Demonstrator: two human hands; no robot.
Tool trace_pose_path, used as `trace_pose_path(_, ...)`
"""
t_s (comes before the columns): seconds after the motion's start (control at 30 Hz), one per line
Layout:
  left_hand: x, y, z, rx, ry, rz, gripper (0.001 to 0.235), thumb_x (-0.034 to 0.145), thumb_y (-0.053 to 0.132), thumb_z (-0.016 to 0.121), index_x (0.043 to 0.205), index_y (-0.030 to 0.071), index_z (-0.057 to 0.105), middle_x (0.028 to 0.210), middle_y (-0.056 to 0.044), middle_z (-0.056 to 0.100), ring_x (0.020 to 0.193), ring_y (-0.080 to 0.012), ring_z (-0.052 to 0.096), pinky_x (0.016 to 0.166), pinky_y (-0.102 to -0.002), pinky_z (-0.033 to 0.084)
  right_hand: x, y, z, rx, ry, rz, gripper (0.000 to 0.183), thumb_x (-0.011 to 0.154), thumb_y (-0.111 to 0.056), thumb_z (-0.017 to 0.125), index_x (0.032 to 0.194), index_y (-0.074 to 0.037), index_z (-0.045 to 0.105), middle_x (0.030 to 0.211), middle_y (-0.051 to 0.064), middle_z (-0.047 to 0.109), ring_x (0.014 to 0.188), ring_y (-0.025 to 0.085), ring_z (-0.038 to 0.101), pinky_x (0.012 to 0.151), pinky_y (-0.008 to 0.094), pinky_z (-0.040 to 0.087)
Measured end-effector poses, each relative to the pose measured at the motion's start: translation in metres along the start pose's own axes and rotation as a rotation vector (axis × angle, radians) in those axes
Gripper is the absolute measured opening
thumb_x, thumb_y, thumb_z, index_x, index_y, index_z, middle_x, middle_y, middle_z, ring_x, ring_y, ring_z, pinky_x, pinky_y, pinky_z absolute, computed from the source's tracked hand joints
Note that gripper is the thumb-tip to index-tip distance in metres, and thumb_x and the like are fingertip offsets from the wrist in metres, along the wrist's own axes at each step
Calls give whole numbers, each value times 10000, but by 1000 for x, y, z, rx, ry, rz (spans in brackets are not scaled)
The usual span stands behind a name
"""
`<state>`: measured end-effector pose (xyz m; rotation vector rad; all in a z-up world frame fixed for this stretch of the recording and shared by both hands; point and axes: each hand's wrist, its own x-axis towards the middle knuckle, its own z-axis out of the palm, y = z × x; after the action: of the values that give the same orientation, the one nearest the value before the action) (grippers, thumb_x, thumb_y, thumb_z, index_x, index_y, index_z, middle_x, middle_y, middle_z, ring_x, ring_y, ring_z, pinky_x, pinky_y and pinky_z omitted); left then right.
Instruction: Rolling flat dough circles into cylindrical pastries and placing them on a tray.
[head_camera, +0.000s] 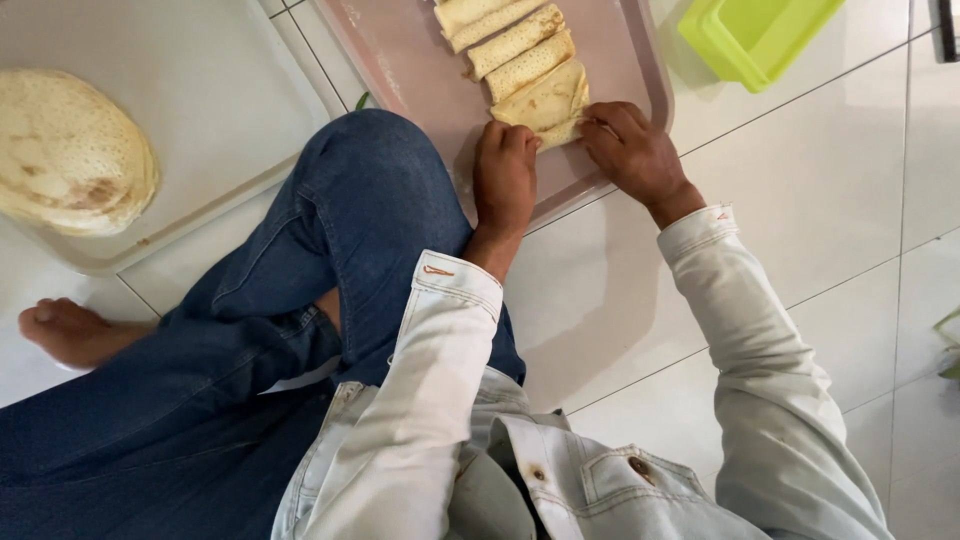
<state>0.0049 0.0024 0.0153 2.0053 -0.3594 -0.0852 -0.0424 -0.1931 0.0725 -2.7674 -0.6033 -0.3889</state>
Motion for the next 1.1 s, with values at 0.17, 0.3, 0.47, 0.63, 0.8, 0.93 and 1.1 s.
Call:
trace_pose_path(0.17, -5, 7, -4, 327, -74, 207, 217, 842, 11, 769, 842, 36, 553, 952, -114, 511, 854, -320, 550, 631, -419, 510, 7, 8, 0, -132, -6, -70, 114, 991, 44, 766, 1058, -38, 725, 1117, 110, 687, 942, 274, 692, 699, 318, 609)
trace_pose_path(0.3, -1, 6, -4, 479, -86, 253, 236, 781, -169, 677, 852, 39, 592, 914, -128, 527, 817, -294, 530, 614, -386, 501, 14, 11, -6, -148, -11, -128, 107, 996, 47, 765, 1068, -18, 721, 1114, 127, 699, 955, 285, 708, 712, 329, 622)
trace_pose_path(0.47, 0, 7, -3, 470, -68, 235, 154, 817, -118, 641, 840, 31, 610, 861, -144, 551, 794, -323, 537, 572, -419, 479, 18, 15, -5, -132, -32, -122, 137, 1013, 38, 755, 1132, -10, 708, 1164, 142, 721, 964, 303, 724, 690, 347, 624)
trace_pose_path(0.63, 5, 12, -6, 498, 15, 228, 131, 881, -20, 679, 951, 84, 641, 807, -114, 596, 767, -317, 572, 615, -423, 490, 14, 14, 0, -172, -56, -60, 186, 968, 51, 753, 1093, -72, 689, 1189, 103, 706, 1014, 270, 720, 632, 306, 593)
trace_pose_path(0.8, 4, 11, -5, 504, -46, 162, 144, 840, -53, 612, 808, 82, 573, 828, -111, 562, 772, -350, 564, 602, -454, 486, 17, 9, -3, -69, -80, -42, 160, 1024, -52, 740, 1169, -12, 684, 1234, 170, 643, 1075, 344, 686, 694, 388, 628)
trace_pose_path(0.93, -1, 8, -2, 490, -38, 210, 156, 850, -77, 633, 843, 72, 586, 876, -120, 551, 792, -329, 551, 594, -433, 496, 23, 5, -1, -187, -14, -86, 110, 1016, 45, 718, 1105, -17, 706, 1161, 123, 694, 1074, 316, 684, 805, 337, 640)
trace_pose_path(1.1, 0, 9, -1, 557, -66, 228, 140, 848, -50, 630, 843, 79, 576, 850, -121, 540, 770, -312, 562, 525, -423, 494, 24, 8, -1, -209, -24, -130, 126, 1014, 18, 736, 1132, -26, 724, 1152, 114, 713, 1054, 302, 708, 716, 318, 638)
